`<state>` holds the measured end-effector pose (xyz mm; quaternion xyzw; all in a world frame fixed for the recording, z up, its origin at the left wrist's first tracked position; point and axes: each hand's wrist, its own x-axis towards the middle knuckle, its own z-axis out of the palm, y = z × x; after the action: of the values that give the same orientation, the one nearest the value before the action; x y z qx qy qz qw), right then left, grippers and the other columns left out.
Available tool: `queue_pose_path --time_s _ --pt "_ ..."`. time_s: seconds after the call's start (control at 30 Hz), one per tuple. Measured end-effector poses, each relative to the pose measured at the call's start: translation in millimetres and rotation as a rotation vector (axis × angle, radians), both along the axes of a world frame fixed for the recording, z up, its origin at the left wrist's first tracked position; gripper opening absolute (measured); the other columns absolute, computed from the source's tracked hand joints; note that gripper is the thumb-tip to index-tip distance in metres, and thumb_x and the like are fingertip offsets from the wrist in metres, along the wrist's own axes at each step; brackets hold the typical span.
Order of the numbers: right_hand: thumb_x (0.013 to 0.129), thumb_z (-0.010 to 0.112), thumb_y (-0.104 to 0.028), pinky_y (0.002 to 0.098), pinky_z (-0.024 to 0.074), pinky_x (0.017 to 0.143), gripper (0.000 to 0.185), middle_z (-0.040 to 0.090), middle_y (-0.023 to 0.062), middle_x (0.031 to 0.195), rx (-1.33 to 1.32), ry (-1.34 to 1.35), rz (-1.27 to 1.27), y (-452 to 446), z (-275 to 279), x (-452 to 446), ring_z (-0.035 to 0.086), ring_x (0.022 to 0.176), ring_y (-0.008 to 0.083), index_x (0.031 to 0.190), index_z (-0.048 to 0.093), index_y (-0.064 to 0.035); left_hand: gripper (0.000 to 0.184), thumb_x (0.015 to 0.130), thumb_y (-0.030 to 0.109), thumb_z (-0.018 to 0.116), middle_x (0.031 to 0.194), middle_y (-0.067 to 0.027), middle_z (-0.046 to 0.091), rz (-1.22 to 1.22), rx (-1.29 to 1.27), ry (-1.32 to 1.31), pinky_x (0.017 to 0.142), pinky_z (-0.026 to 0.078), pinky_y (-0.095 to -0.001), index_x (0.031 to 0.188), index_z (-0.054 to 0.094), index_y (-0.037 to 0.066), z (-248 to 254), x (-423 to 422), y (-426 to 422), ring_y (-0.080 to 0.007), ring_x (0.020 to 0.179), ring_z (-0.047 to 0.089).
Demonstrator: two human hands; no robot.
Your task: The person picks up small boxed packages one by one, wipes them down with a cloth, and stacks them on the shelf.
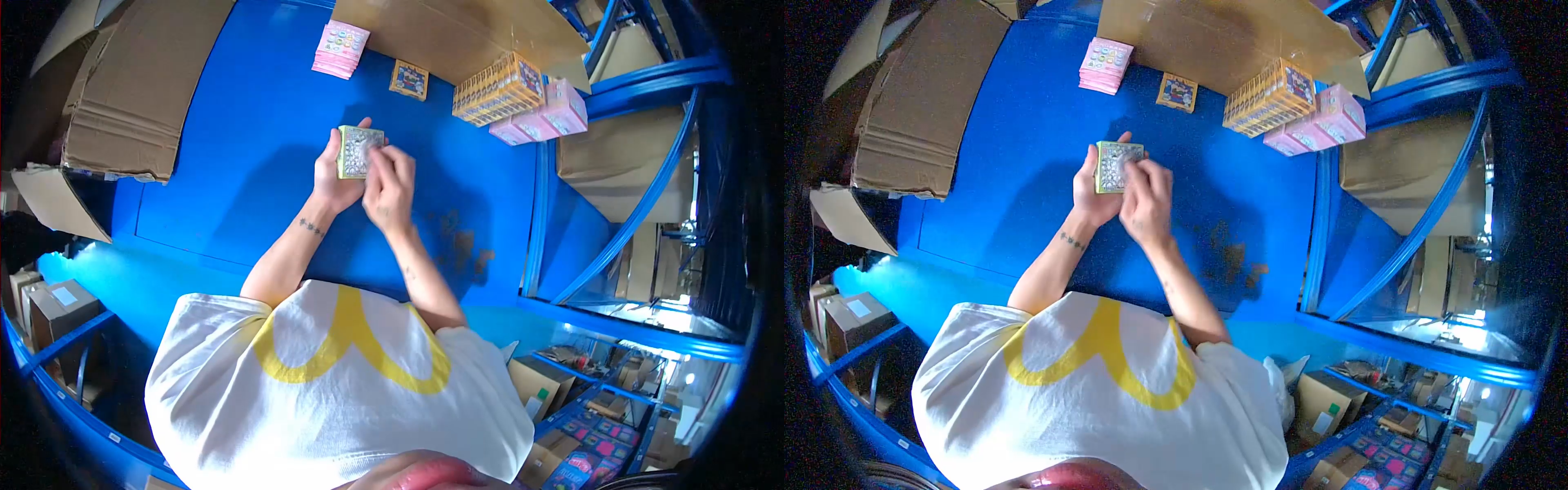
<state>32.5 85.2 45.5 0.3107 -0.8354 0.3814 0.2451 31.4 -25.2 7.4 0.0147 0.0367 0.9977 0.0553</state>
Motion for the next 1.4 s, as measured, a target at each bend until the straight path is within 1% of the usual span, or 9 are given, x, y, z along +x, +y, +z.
queue_pose_path --time_s 0.2,0.33,0.4,0.53,0.7,0.83,1.1,1.17,1.4 --pt "0.082 0.06 0.004 0.0368 0.048 0.081 0.03 0.06 0.0115 0.11 0.003 0.031 0.062 -20.8 17.8 -7.4 0.056 0.093 0.0287 0.11 0.068 -0.0031 0.056 0.102 0.05 0.039 0.132 -0.016 0.055 -0.078 0.023 0.056 0.095 0.049 -0.0435 0.143 0.043 0.013 8.1 5.3 6.5 -0.0287 0.112 0.059" --pt "0.086 0.059 0.002 0.0337 0.0494 0.078 0.027 0.061 0.0118 0.112 0.018 0.032 -0.044 0.7 -4.0 -34.7 0.058 0.09 0.0265 0.112 0.068 -0.0016 0.054 0.102 0.049 0.039 0.125 -0.0147 0.057 0.012 0.008 -0.197 0.088 0.051 -0.0411 0.144 0.042 0.015 26.5 3.0 3.7 -0.0261 0.105 0.061" --pt "0.089 0.058 0.001 0.0302 0.0502 0.072 0.026 0.061 0.0126 0.115 -0.16 -0.292 0.027 19.8 -13.4 -33.0 0.06 0.082 0.0233 0.114 0.067 -0.0001 0.053 0.102 0.049 0.04 0.121 -0.0141 0.058 0.011 -0.079 -0.177 0.083 0.051 -0.0391 0.143 0.044 0.015 27.5 -0.9 -1.8 -0.025 0.102 0.061" --pt "0.09 0.057 0.001 0.0276 0.0499 0.066 0.025 0.061 0.0126 0.116 -0.417 -0.529 0.005 38.3 16.1 -24.1 0.06 0.076 0.0198 0.113 0.067 0.001 0.052 0.101 0.048 0.042 0.11 -0.0124 0.061 -0.064 -0.332 -0.182 0.068 0.052 -0.0329 0.138 0.048 0.013 13.7 7.0 1.8 -0.0218 0.091 0.062" --pt "0.087 0.058 0.003 0.0288 0.0492 0.069 0.025 0.063 0.0108 0.11 -0.347 -0.324 0.135 29.8 50.3 -23.0 0.059 0.081 0.021 0.111 0.068 0.0009 0.049 0.101 0.049 0.044 0.096 -0.0064 0.06 -0.087 -0.573 -0.246 0.051 0.043 -0.025 0.135 0.049 0.014 7.8 1.4 6.1 -0.0146 0.075 0.058" --pt "0.084 0.059 0.005 0.0305 0.0483 0.073 0.026 0.063 0.0096 0.108 0.131 0.05 0.169 15.5 54.1 -26.8 0.057 0.085 0.0225 0.108 0.069 0.0006 0.048 0.102 0.046 0.043 0.093 -0.0061 0.06 0.043 -0.75 -0.21 0.049 0.04 -0.0207 0.135 0.045 0.011 15.9 8.2 5.8 -0.0114 0.068 0.055" --pt "0.082 0.06 0.006 0.0304 0.048 0.073 0.028 0.062 0.0093 0.108 0.124 -0.177 0.375 57.8 59.7 12.4 0.057 0.085 0.0213 0.107 0.069 0.0004 0.052 0.102 0.048 0.042 0.103 -0.0098 0.063 0.065 -0.881 -0.269 0.058 0.05 -0.0235 0.137 0.044 0.01 1.3 -3.0 -1.3 -0.0155 0.08 0.063" --pt "0.084 0.061 0.005 0.0272 0.0474 0.067 0.027 0.063 0.0093 0.11 -0.187 -0.759 0.387 82.1 64.2 17.8 0.057 0.079 0.0171 0.109 0.069 0.0006 0.054 0.102 0.049 0.04 0.109 -0.0116 0.064 0.047 -0.887 -0.244 0.064 0.055 -0.0282 0.139 0.043 0.01 -5.7 -1.7 2.6 -0.0191 0.084 0.066" --pt "0.087 0.06 0.002 0.0294 0.049 0.065 0.026 0.06 0.0134 0.111 -0.294 -0.344 -0.046 69.1 52.5 8.0 0.059 0.082 0.0198 0.112 0.067 0.002 0.057 0.102 0.052 0.033 0.125 -0.0162 0.059 -0.133 -0.291 -0.228 0.087 0.055 -0.042 0.142 0.041 0.011 34.6 7.1 1.8 -0.0279 0.104 0.064"
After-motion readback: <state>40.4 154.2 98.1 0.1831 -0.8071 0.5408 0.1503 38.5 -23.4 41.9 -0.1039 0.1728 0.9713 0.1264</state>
